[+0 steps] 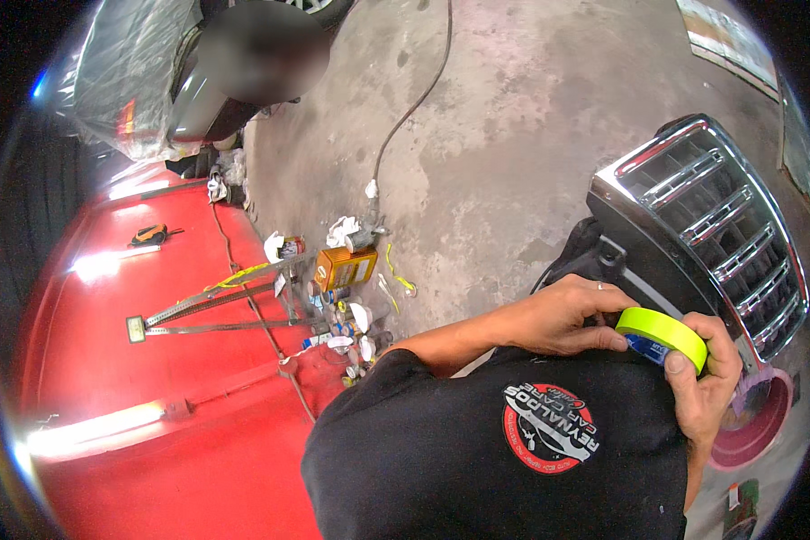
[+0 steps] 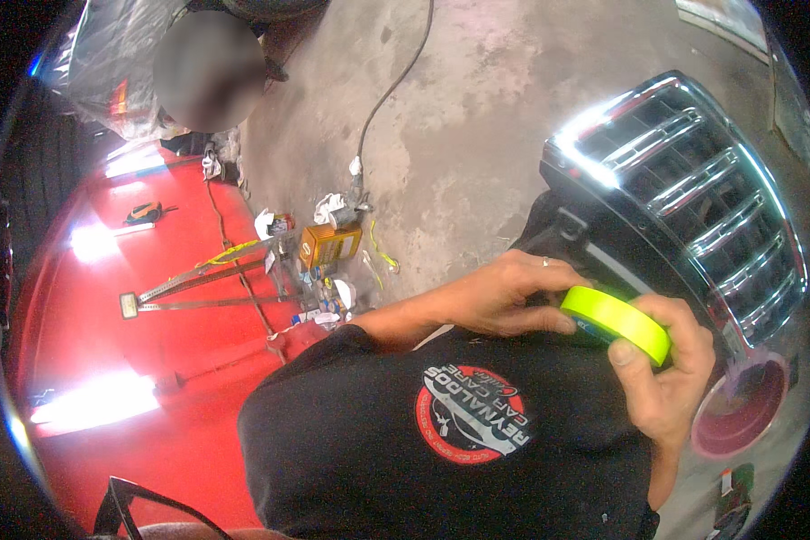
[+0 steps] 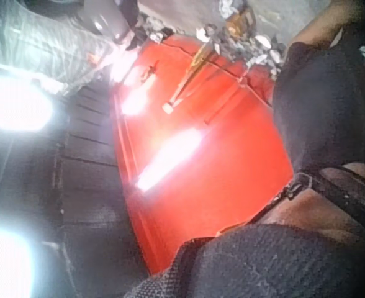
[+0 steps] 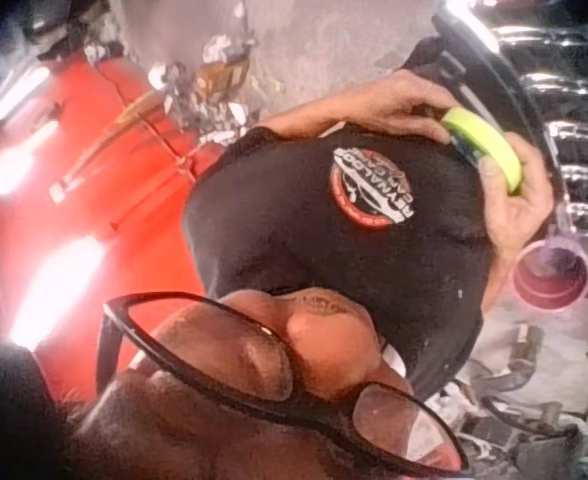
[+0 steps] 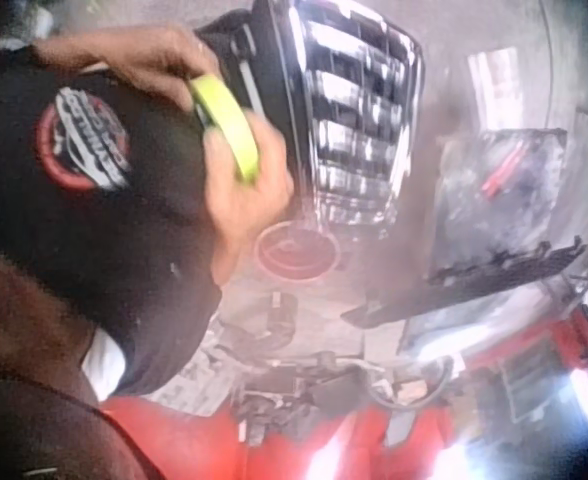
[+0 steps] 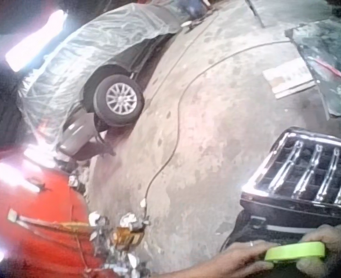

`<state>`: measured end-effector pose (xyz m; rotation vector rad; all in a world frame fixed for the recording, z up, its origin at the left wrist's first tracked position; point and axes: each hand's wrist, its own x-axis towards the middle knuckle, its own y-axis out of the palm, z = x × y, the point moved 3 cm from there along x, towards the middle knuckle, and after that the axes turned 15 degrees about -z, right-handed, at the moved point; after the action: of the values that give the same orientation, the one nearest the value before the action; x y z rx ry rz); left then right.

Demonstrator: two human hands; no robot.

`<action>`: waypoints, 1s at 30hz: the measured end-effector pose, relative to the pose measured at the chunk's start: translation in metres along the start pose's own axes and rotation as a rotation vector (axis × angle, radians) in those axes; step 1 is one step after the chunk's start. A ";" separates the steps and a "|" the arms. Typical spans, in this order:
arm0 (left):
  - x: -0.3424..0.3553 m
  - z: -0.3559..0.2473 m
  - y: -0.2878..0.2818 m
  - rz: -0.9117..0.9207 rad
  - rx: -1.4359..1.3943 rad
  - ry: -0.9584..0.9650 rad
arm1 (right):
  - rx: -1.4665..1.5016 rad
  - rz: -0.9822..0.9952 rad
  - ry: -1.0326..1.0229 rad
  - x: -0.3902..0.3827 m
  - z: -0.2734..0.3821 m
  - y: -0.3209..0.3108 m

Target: The person applies yellow tape along the edge of a car grille, smoothing it down by hand and using a small red tool to tuck the tape into the gaps.

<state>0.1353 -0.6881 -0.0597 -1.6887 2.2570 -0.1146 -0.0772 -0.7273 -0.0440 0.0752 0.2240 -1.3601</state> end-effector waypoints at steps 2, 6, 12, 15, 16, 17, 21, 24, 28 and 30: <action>0.004 0.001 0.004 -0.059 -0.012 0.064 | 0.044 -0.042 -0.021 -0.004 -0.010 -0.006; 0.019 0.015 0.013 -0.092 -0.219 -0.016 | 0.301 0.018 0.002 -0.008 -0.023 -0.017; 0.033 0.016 0.021 -0.020 -0.097 0.097 | -0.011 0.143 -0.299 -0.008 -0.022 -0.021; 0.044 0.006 0.016 -0.079 0.052 0.159 | -0.128 0.030 -0.176 -0.008 -0.021 -0.027; 0.048 0.001 0.015 -0.089 0.114 0.229 | -0.110 -0.023 -0.201 -0.007 -0.025 -0.029; 0.052 0.001 0.015 -0.098 0.144 0.242 | -0.075 -0.036 -0.170 -0.006 -0.025 -0.030; 0.064 0.001 0.021 -0.174 -0.068 -0.071 | 0.231 -0.117 0.034 -0.001 -0.028 -0.029; 0.073 0.011 0.027 -0.178 -0.581 -0.332 | 0.347 -0.161 0.021 0.016 -0.026 -0.025; 0.083 0.005 0.031 -0.079 -0.747 -0.551 | 0.350 -0.094 -0.009 0.024 -0.026 -0.020; 0.088 -0.003 0.033 -0.090 -0.592 -0.367 | 0.287 -0.090 -0.028 0.029 -0.015 -0.025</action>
<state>0.0822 -0.7621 -0.0835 -1.8812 2.0428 0.8496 -0.0982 -0.7573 -0.0628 0.2889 0.0067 -1.4750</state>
